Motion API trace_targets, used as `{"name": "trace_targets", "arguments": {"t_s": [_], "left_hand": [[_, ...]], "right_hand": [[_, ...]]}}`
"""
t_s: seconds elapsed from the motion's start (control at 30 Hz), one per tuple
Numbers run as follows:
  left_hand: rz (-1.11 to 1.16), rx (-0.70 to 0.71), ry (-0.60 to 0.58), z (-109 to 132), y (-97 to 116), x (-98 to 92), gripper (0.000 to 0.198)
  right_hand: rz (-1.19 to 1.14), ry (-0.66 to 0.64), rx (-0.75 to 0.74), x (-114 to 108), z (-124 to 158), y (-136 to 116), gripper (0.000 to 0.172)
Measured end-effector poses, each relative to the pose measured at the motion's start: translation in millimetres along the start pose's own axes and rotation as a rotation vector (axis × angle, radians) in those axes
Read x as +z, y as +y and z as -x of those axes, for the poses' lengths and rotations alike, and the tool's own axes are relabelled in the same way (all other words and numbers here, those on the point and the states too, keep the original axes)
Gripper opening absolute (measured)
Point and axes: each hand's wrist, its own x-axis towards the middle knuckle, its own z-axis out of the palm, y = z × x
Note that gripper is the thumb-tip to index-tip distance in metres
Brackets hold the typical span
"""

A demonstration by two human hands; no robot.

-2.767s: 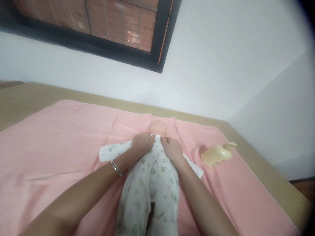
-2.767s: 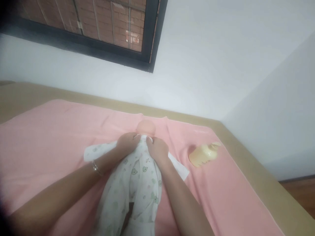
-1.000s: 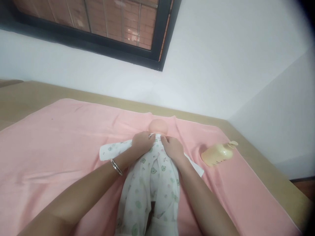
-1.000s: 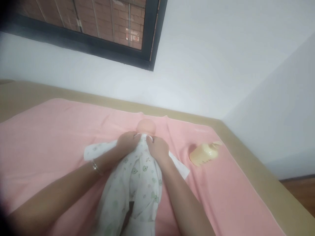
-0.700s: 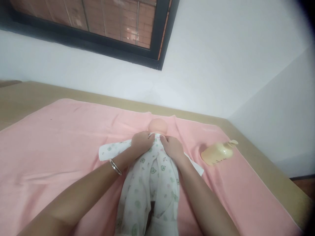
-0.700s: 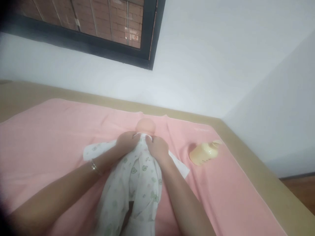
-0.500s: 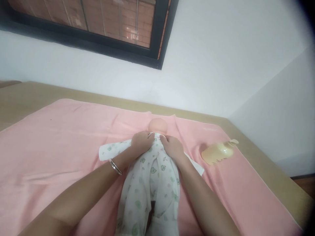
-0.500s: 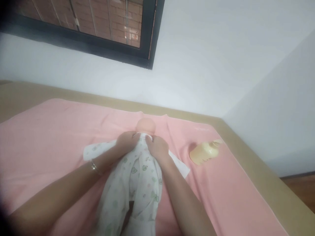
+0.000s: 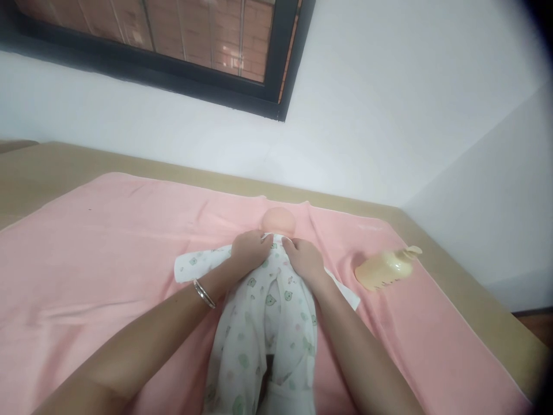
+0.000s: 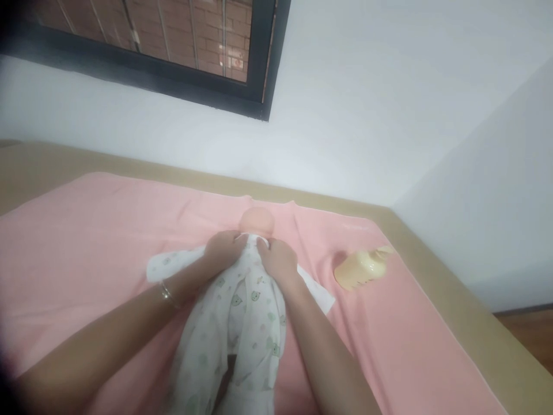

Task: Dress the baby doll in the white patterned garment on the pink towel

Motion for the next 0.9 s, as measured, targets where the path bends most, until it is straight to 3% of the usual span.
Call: {"name": "trace_targets", "arguments": {"t_s": [0.9], "left_hand": [[0.016, 0.02, 0.03, -0.3, -3.5, 2.3, 0.042]], "right_hand": [[-0.031, 0.019, 0.003, 1.5, 0.5, 1.2, 0.056]]}}
